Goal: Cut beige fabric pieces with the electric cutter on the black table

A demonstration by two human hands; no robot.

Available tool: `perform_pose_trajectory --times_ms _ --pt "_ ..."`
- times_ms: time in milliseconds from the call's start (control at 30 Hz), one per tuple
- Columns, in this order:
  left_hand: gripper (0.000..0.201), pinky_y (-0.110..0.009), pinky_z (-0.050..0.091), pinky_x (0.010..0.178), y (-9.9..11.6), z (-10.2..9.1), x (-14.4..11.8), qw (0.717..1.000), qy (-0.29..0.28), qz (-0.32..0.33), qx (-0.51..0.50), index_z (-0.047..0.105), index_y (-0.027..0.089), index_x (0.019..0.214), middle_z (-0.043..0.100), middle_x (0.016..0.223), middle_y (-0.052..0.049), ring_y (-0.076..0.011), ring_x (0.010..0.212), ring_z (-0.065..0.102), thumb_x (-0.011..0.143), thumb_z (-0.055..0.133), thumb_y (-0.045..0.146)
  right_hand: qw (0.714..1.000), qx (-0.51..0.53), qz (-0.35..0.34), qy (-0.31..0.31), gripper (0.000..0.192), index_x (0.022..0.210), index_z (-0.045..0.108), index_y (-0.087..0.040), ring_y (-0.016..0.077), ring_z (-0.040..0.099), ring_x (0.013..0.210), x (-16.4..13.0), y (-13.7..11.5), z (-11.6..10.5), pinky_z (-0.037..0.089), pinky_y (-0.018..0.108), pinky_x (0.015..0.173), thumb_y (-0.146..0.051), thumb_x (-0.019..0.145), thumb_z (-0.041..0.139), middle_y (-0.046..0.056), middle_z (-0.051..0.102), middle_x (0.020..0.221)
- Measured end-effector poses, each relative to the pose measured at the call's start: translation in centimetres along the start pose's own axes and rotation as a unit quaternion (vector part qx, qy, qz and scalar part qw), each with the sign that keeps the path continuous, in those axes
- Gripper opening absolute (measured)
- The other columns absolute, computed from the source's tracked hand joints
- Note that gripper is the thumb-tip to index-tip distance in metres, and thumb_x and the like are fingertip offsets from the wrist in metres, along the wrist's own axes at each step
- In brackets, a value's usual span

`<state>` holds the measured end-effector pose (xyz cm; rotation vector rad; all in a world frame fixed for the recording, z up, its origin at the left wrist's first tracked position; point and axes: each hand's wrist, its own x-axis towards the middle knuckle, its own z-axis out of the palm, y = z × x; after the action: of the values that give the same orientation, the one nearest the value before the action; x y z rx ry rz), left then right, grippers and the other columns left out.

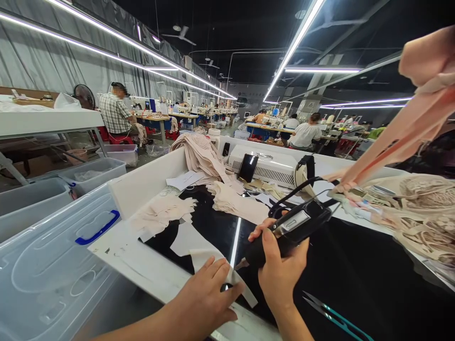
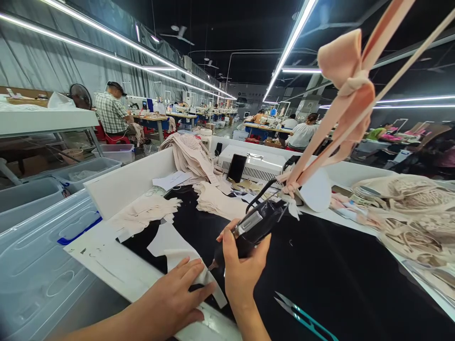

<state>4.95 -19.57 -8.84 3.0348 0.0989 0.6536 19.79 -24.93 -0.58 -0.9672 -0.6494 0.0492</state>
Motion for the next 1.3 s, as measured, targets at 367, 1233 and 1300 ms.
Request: perform_pose_trajectory --times_ms 367,1233,1300 --pt "0.067 -0.048 0.056 0.103 0.3 -1.7 0.4 0.999 -0.002 -0.022 -0.027 0.059 0.02 0.127 0.06 0.129 -0.018 -0.0345 0.117 0.062 0.073 0.096 0.036 1.0 0.002 -0.002 -0.004 0.031 0.106 0.054 -0.026 0.0124 0.062 0.066 0.0 0.2 -0.1 0.056 0.032 0.063 -0.027 0.087 0.078 -0.004 0.067 0.089" --pt "0.071 -0.05 0.057 0.101 0.2 -2.0 0.3 1.0 -0.004 -0.014 -0.009 0.058 0.021 0.13 0.061 0.126 -0.018 -0.0348 0.116 0.063 0.074 0.095 0.042 1.0 -0.011 -0.001 0.008 0.036 0.116 0.057 -0.027 0.0139 0.062 0.065 -0.4 -0.7 -0.8 0.055 0.032 0.061 -0.026 0.086 0.079 -0.005 0.066 0.084" --pt "0.072 -0.049 0.057 0.099 0.2 -2.0 0.3 1.0 -0.002 -0.015 -0.004 0.058 0.021 0.131 0.062 0.125 -0.018 -0.0344 0.114 0.064 0.074 0.095 0.043 1.0 -0.012 -0.002 -0.005 0.034 0.117 0.057 -0.028 0.0139 0.063 0.065 -0.4 -0.7 -0.8 0.055 0.032 0.063 -0.025 0.089 0.077 -0.005 0.066 0.085"
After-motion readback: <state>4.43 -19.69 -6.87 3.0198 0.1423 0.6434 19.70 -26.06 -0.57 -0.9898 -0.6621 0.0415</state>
